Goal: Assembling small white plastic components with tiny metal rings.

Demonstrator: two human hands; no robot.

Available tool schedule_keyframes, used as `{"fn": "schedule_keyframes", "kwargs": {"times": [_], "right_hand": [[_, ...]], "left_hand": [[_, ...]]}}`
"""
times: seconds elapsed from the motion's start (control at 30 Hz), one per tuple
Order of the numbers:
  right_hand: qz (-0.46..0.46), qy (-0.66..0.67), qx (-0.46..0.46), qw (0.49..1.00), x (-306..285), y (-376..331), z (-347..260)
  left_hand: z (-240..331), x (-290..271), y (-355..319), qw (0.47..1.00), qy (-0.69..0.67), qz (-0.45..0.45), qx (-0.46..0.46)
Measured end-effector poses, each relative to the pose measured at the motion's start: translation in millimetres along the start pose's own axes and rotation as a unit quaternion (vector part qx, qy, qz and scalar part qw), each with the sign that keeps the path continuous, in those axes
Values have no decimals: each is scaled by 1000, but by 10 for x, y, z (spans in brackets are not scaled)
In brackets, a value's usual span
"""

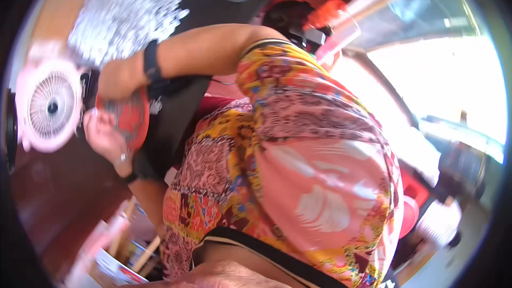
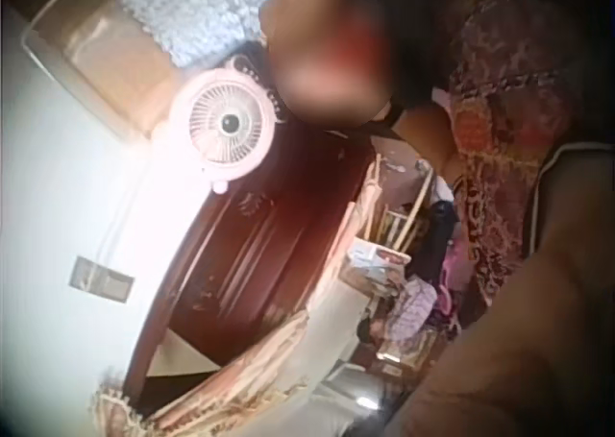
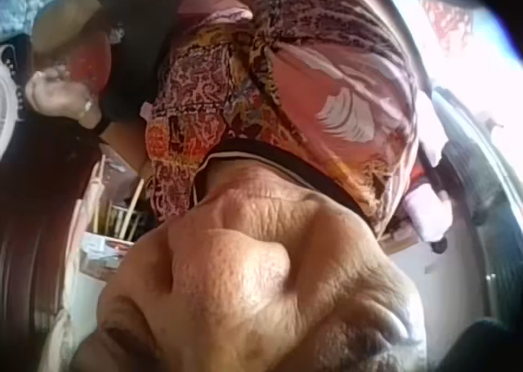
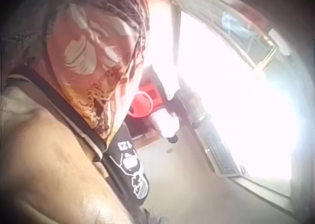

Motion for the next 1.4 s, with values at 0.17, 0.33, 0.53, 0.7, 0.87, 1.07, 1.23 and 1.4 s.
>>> {"fn": "schedule_keyframes", "kwargs": {"times": [0.17, 0.33, 0.53, 0.7, 0.87, 1.07, 1.23, 1.4], "right_hand": [[46, -1, -36, 998, 178, 80, -240], [106, -4, -39, 994, -69, -14, -287], [145, 15, -66, 987, -41, -16, -317], [85, -6, -64, 994, 163, 51, -363], [64, -9, -82, 995, 283, 75, -408], [33, -4, -53, 998, 321, 52, -424], [32, 42, -71, 996, 299, 49, -380], [58, 37, -75, 995, 163, -18, -391]], "left_hand": [[35, -76, -48, 1000, 14, -4, -27], [4, -27, -67, 999, 4, -17, -42], [34, -64, -31, 999, 29, -1, -25], [35, -140, -6, 999, 43, -8, -11], [35, -152, -2, 999, 42, -13, -21], [79, -122, -29, 997, 65, 28, -15], [78, -147, -23, 998, 57, 33, -10], [86, -184, 3, 1000, 19, 4, 2]]}}
Point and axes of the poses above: each hand's wrist, its own y-axis towards the middle knuckle, its own x-axis out of the palm, z = x × y, the point moved 10 cm from there along y, towards the middle knuckle, and after that the axes turned 10 degrees about x, right-handed, at the moved point
